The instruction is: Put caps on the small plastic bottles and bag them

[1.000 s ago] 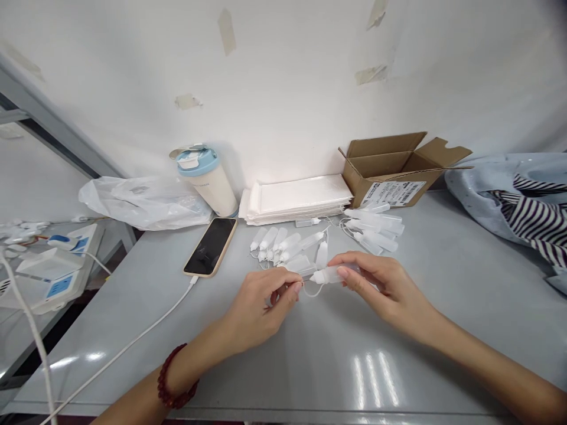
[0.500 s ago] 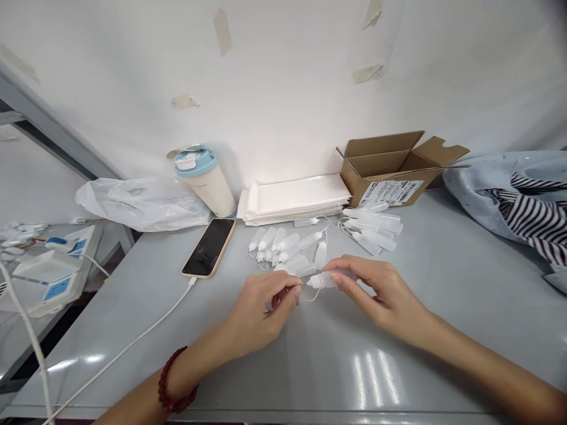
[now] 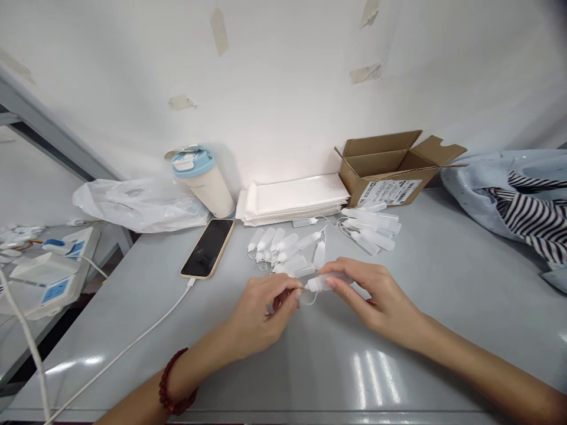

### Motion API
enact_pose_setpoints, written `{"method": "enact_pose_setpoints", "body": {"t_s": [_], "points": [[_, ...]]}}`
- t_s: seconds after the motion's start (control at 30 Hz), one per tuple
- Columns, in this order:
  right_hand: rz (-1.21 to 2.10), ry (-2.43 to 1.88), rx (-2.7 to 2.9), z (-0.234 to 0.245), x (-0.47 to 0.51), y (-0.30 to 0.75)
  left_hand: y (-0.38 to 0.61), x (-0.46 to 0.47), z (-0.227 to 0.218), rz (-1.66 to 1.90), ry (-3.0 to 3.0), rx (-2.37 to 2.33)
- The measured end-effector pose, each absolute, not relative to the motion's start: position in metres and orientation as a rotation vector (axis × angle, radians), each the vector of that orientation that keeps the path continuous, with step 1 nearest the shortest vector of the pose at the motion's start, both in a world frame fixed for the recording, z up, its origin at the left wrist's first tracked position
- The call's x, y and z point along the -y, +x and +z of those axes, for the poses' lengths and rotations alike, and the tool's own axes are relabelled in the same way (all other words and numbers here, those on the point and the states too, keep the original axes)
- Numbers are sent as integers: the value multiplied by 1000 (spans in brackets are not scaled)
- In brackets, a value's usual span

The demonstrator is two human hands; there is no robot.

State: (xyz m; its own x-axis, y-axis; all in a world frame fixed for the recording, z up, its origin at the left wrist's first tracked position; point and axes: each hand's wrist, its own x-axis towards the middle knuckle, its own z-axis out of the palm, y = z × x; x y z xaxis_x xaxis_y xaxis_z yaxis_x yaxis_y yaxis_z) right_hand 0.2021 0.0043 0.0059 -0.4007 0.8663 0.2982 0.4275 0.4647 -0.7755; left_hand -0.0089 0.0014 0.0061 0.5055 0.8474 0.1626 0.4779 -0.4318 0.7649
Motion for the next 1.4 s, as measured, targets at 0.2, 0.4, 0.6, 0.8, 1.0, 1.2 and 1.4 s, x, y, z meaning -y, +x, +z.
{"method": "enact_pose_setpoints", "body": {"t_s": [0.2,0.4,0.6,0.8,1.0,1.2,1.4], "points": [[784,-1066,2023,3,-5,201,-8,-3,4,685,2073,-1090],[799,-1092,2044,3,-8,203,-7,-4,7,624,2085,-1110],[808,-1173,1978,6,-11,207,-9,-6,7,687,2080,-1162],[804,-1151,2003,6,-11,205,-9,-5,12,640,2025,-1197],[744,-1106,2038,2,-7,202,-8,-4,8,606,2034,-1166],[755,-1051,2055,-3,-7,200,-6,-2,7,592,2037,-1136],[776,-1051,2044,-4,-8,200,-7,-4,9,582,2032,-1131]]}}
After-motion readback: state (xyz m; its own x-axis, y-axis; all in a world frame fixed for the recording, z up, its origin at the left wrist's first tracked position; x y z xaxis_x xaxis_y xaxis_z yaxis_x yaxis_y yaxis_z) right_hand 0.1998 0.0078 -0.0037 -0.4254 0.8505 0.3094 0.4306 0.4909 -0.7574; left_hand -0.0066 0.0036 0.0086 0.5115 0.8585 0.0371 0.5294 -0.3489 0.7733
